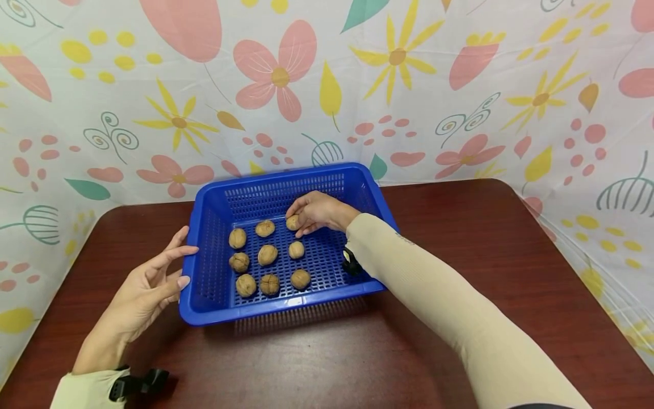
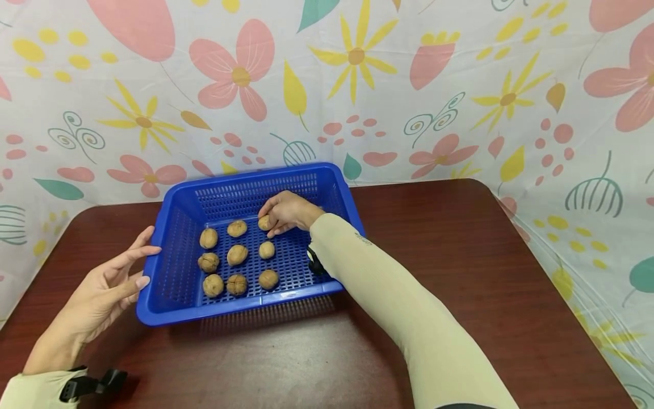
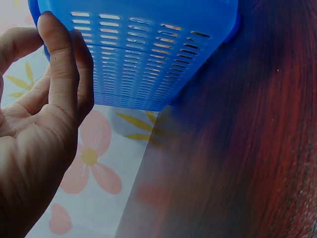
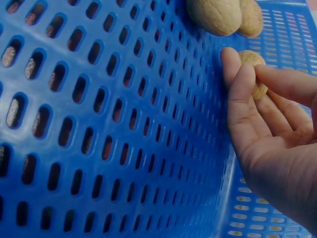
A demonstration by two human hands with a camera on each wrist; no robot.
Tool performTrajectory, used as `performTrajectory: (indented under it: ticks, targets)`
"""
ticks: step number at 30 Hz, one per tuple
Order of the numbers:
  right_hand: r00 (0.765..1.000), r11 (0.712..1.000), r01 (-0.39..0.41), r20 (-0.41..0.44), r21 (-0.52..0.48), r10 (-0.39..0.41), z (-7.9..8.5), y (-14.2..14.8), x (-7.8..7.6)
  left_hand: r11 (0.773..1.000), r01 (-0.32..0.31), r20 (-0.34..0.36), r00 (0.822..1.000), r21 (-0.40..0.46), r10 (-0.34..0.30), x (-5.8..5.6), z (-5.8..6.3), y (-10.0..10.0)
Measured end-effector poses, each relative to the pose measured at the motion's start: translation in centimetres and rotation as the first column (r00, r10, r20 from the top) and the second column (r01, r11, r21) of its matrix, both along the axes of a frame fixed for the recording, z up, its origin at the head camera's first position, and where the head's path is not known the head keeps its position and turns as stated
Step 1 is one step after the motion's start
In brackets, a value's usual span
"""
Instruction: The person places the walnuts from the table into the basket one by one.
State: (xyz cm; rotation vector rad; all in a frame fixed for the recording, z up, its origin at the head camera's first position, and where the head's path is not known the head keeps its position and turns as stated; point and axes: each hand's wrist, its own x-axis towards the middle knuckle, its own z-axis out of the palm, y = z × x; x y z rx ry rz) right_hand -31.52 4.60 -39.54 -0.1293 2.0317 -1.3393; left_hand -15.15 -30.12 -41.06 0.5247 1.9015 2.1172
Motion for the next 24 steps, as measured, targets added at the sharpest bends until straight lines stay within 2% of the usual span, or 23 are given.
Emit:
performTrajectory:
  ticks: [12, 24]
  targets:
    - [0.999, 0.999, -0.028, -0.028, 0.02, 0.029, 0.22, 0.04, -0.03, 1.0, -0.003, 0.021, 1.0, -0.007, 0.003, -0.14, 0.54, 0.07]
    - [1.0, 1.0, -0.015, -0.007, 0.01, 0.016, 0.91, 0.05, -0.02, 1.0, -0.003, 0.042, 0.999, -0.002, 0.003, -0.09, 0.96, -0.05]
